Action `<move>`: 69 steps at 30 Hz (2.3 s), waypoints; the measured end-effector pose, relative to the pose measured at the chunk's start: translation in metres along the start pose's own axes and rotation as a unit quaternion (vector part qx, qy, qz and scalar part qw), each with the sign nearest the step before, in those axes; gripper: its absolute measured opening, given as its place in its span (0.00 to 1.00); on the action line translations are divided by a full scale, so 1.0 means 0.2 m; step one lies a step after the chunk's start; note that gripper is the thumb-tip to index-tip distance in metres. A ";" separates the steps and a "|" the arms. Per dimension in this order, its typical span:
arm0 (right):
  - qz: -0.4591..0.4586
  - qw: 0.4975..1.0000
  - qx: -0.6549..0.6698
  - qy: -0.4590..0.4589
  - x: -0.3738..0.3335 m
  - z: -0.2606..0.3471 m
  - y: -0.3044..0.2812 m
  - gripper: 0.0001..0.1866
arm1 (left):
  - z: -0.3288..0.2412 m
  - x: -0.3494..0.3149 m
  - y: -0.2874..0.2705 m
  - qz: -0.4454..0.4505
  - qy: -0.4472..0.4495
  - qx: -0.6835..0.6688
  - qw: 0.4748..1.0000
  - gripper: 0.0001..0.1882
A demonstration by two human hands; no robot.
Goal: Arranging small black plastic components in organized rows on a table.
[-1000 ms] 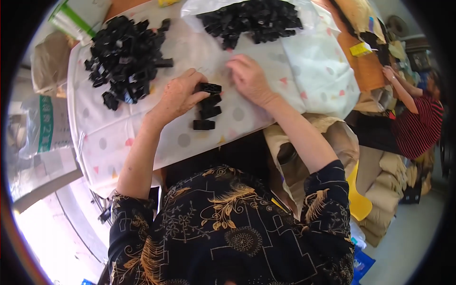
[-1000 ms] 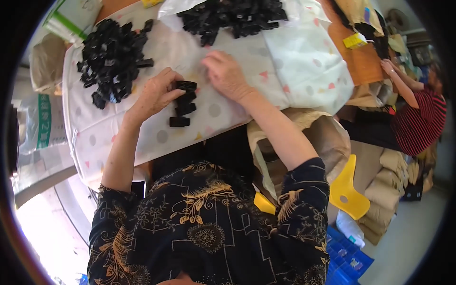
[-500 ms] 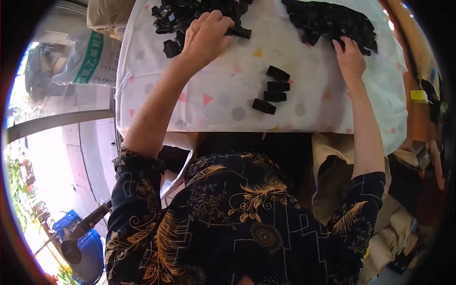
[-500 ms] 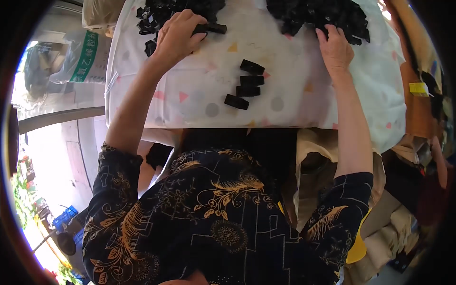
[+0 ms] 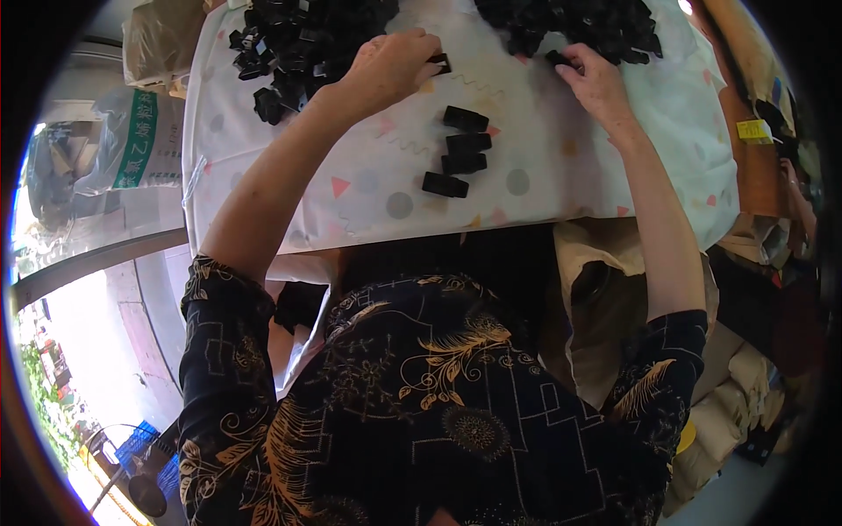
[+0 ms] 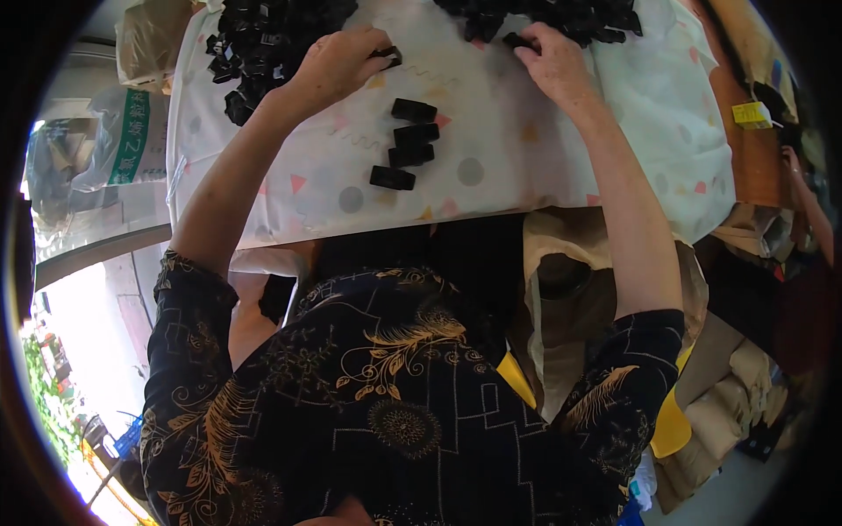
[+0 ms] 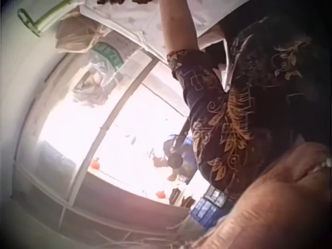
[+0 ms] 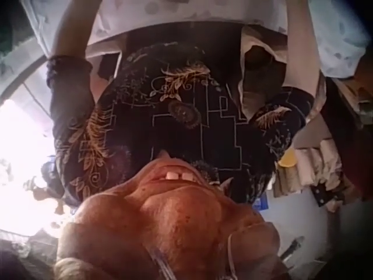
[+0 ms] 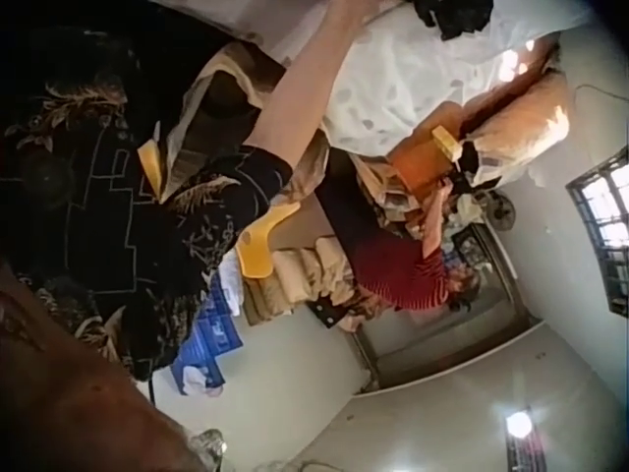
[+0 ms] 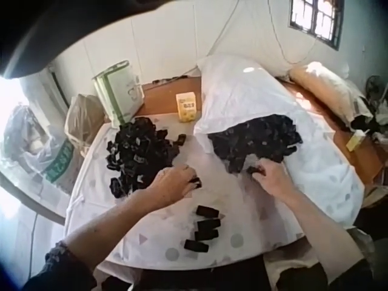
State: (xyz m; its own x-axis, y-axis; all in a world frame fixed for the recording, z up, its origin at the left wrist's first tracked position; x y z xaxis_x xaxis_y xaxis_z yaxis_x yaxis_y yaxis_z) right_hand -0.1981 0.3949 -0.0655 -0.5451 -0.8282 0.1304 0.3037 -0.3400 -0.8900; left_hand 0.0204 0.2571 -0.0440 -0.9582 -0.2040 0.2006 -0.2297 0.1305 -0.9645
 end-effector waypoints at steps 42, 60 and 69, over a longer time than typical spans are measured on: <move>-0.030 0.930 0.356 0.082 -0.35 0.16 -0.03 0.14 | -0.26 0.09 0.16 0.033 0.114 -0.142 0.983 0.19; -0.040 0.978 0.157 -0.129 -0.39 0.49 0.00 0.12 | -0.20 0.06 0.16 0.008 0.040 -0.251 0.967 0.16; -0.066 0.971 0.019 -0.231 -0.41 0.54 0.02 0.14 | -0.20 0.05 0.15 -0.044 0.069 -0.261 0.962 0.16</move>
State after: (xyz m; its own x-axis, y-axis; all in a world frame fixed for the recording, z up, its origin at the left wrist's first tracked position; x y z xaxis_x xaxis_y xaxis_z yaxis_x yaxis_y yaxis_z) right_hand -0.0676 0.4135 -0.0315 -0.1758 -0.8846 0.4319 0.2878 -0.4658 -0.8368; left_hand -0.0021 0.2986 -0.0640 -0.9365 -0.1097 0.3332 -0.3304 0.5947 -0.7329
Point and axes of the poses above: each hand's wrist, its own x-axis towards the middle knuckle, its own y-axis out of the palm, z = x × y, the point moved 8 cm from there along x, towards the middle knuckle, and after that the axes turned 8 degrees about y, right-handed, at the moved point
